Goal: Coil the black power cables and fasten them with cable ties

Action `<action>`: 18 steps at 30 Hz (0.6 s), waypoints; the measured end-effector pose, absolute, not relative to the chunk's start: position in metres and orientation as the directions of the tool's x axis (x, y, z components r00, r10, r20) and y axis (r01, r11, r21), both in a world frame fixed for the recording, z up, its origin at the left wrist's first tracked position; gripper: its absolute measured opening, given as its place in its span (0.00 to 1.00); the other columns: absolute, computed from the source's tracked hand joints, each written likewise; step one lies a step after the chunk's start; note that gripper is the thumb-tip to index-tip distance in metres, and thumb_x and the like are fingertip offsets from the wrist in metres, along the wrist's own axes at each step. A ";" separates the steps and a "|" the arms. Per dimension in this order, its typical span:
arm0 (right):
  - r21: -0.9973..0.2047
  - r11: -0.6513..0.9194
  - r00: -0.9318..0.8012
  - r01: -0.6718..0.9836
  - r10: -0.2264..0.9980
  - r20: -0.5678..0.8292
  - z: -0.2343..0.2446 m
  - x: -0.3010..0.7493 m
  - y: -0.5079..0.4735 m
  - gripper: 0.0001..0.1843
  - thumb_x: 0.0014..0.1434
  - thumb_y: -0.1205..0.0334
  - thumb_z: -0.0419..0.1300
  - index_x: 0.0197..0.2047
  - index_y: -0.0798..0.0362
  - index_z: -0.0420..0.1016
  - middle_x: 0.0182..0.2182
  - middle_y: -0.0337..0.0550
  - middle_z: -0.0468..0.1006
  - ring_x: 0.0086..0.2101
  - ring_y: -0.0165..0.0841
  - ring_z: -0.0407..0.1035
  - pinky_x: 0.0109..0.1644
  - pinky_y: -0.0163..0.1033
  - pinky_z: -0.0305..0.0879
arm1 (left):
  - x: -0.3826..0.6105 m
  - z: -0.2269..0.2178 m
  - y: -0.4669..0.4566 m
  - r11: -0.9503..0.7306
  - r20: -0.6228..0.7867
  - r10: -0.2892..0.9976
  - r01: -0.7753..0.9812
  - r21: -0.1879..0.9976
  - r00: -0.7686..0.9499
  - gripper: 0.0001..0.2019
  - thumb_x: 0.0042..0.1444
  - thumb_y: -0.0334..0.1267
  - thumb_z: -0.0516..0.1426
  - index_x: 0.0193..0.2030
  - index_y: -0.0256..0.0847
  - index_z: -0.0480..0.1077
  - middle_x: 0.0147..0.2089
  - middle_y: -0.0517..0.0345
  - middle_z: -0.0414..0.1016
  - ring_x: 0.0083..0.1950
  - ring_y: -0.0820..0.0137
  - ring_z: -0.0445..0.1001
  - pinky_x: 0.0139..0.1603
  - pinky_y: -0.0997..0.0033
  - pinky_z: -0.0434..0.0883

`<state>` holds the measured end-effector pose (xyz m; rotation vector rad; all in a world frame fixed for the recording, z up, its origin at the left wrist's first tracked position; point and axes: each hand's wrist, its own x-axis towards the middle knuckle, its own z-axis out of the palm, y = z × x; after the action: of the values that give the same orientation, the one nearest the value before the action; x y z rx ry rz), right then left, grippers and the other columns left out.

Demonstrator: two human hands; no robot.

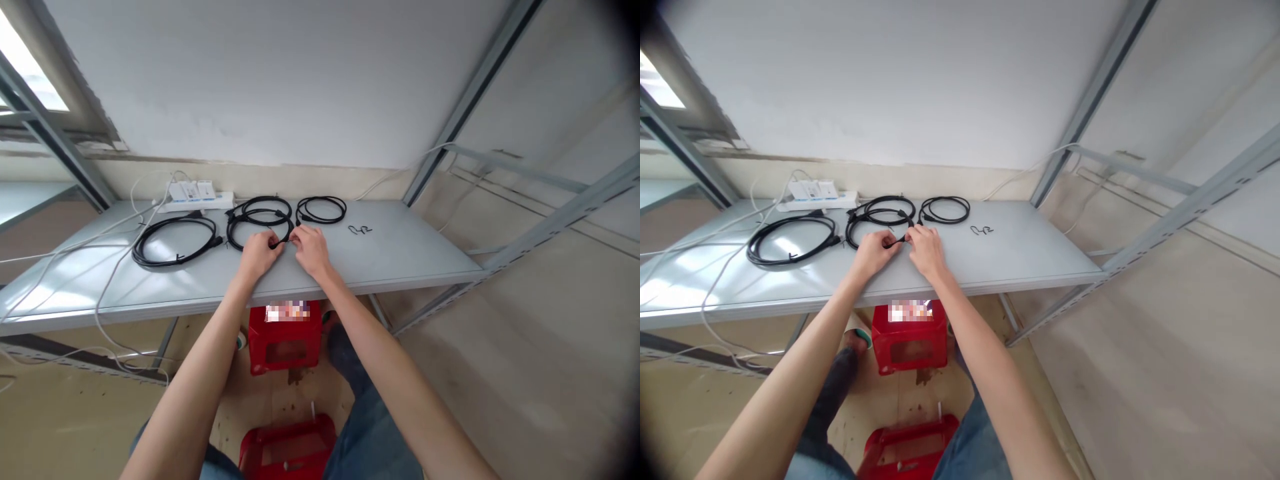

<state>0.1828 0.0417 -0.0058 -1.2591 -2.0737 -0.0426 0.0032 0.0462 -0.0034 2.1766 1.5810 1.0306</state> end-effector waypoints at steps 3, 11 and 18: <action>-0.346 0.526 -0.248 0.777 0.761 0.599 -0.005 0.183 0.038 0.18 0.61 0.80 0.52 0.41 0.50 0.77 0.42 0.46 0.82 0.43 0.42 0.73 0.53 0.46 0.60 | 0.004 -0.004 0.047 -0.358 0.388 0.911 0.742 0.567 0.142 0.07 0.60 0.42 0.61 0.36 0.41 0.78 0.37 0.51 0.83 0.38 0.62 0.76 0.43 0.65 0.67; -0.497 0.478 -0.065 0.724 0.764 0.642 -0.005 0.187 0.040 0.15 0.63 0.78 0.54 0.40 0.50 0.78 0.40 0.44 0.82 0.43 0.41 0.75 0.55 0.46 0.61 | 0.002 -0.006 0.050 -0.364 0.395 0.908 0.737 0.570 0.143 0.07 0.60 0.42 0.61 0.35 0.42 0.76 0.37 0.51 0.83 0.39 0.62 0.76 0.43 0.64 0.66; -0.516 0.480 -0.024 0.709 0.748 0.663 0.001 0.198 0.014 0.10 0.69 0.68 0.60 0.42 0.49 0.83 0.40 0.45 0.84 0.42 0.41 0.76 0.55 0.46 0.64 | 0.000 -0.005 0.049 -0.375 0.396 0.906 0.719 0.586 0.151 0.08 0.60 0.43 0.60 0.35 0.42 0.75 0.37 0.51 0.82 0.40 0.62 0.76 0.43 0.65 0.66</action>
<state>0.1976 0.0139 0.0014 -1.2437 -1.7460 0.0492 0.0004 0.0489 -0.0054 2.1708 1.5789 1.0450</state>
